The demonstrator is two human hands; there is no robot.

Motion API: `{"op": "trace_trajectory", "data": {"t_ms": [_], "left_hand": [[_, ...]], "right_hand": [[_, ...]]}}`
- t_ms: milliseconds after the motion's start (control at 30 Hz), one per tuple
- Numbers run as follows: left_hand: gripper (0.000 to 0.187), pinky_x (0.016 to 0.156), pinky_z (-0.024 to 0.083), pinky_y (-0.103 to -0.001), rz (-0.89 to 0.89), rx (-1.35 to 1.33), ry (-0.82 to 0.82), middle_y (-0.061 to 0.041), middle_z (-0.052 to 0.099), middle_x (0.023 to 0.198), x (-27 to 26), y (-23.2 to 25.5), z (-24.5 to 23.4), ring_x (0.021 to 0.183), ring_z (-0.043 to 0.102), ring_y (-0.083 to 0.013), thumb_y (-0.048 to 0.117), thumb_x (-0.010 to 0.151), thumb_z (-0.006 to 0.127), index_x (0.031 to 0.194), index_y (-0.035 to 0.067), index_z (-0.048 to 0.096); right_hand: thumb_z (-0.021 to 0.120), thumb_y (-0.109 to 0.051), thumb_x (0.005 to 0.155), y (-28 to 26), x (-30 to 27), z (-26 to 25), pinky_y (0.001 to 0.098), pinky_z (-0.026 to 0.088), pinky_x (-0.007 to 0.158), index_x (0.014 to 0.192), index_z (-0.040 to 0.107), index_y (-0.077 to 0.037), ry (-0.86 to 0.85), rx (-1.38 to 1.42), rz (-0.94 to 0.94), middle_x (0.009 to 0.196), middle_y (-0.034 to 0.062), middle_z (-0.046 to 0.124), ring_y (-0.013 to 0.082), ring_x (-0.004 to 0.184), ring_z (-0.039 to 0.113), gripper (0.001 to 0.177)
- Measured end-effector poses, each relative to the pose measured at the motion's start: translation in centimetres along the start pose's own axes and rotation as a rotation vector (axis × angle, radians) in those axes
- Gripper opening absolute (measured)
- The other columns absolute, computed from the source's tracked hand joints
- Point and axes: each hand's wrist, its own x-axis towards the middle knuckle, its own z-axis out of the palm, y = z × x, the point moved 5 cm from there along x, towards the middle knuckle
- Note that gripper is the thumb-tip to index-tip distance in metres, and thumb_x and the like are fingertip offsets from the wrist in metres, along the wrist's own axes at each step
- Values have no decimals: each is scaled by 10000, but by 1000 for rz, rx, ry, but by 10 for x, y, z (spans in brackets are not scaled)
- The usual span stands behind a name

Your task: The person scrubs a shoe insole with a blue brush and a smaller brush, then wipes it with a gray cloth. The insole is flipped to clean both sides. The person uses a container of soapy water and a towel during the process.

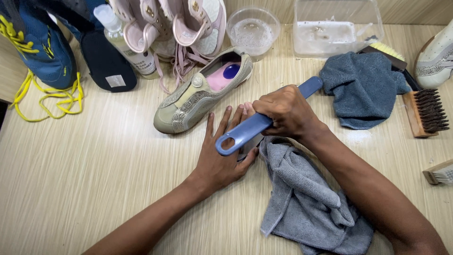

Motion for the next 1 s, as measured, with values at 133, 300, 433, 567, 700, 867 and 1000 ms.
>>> {"op": "trace_trajectory", "data": {"t_ms": [133, 300, 433, 567, 700, 867, 1000], "left_hand": [[732, 1249, 85, -620, 54, 133, -90, -141, 270, 1729, -5, -19, 37, 1589, 213, -367, 276, 976, 501, 1643, 58, 294], [759, 1213, 145, -670, 12, -15, -57, -167, 325, 1681, -5, -2, 5, 1550, 273, -401, 507, 1011, 491, 1599, 48, 352], [755, 1254, 100, -624, 73, 198, -55, -127, 239, 1736, -5, -12, 26, 1588, 212, -360, 315, 956, 459, 1648, 81, 264], [780, 1228, 124, -642, 5, 23, -111, -158, 316, 1685, -4, -1, 2, 1551, 268, -396, 457, 961, 524, 1610, 67, 337], [792, 1260, 81, -596, 70, 131, -56, -136, 277, 1721, -8, -13, 30, 1589, 212, -368, 386, 936, 531, 1632, 76, 314], [730, 1245, 136, -617, -11, -27, -18, -132, 388, 1658, -7, -3, 11, 1542, 312, -376, 520, 962, 534, 1573, 135, 430], [780, 1279, 77, -570, 46, 183, -71, -97, 265, 1734, -13, -16, 37, 1595, 208, -330, 400, 930, 528, 1632, 126, 331]], "right_hand": [[723, -249, 830, -80, 13, 34, 333, 526, 483, 729, 586, -160, -79, 81, -190, 589, -12, 583, 198, 499, 625, 192], [808, -315, 901, 27, -20, 25, 300, 556, 482, 741, 676, -107, 0, -9, 50, 550, 43, 634, 201, 428, 610, 293], [857, -386, 648, -44, -15, 51, 336, 578, 514, 764, 617, -155, -213, -44, -240, 605, 31, 648, 181, 495, 644, 352], [668, -533, 954, 15, -23, 28, 273, 541, 456, 708, 633, -157, 70, 156, -87, 541, -18, 600, 154, 428, 600, 451], [740, -441, 809, -79, 0, 55, 265, 535, 464, 712, 581, -189, 15, 94, -281, 563, -49, 559, 112, 418, 545, 314], [635, -567, 953, 17, -24, 63, 272, 548, 462, 737, 664, -141, 95, 168, -208, 551, -5, 610, 157, 440, 606, 478], [672, -480, 853, -73, -4, 64, 259, 508, 448, 725, 569, -177, -7, 84, -303, 567, -51, 513, 114, 426, 513, 345]]}}
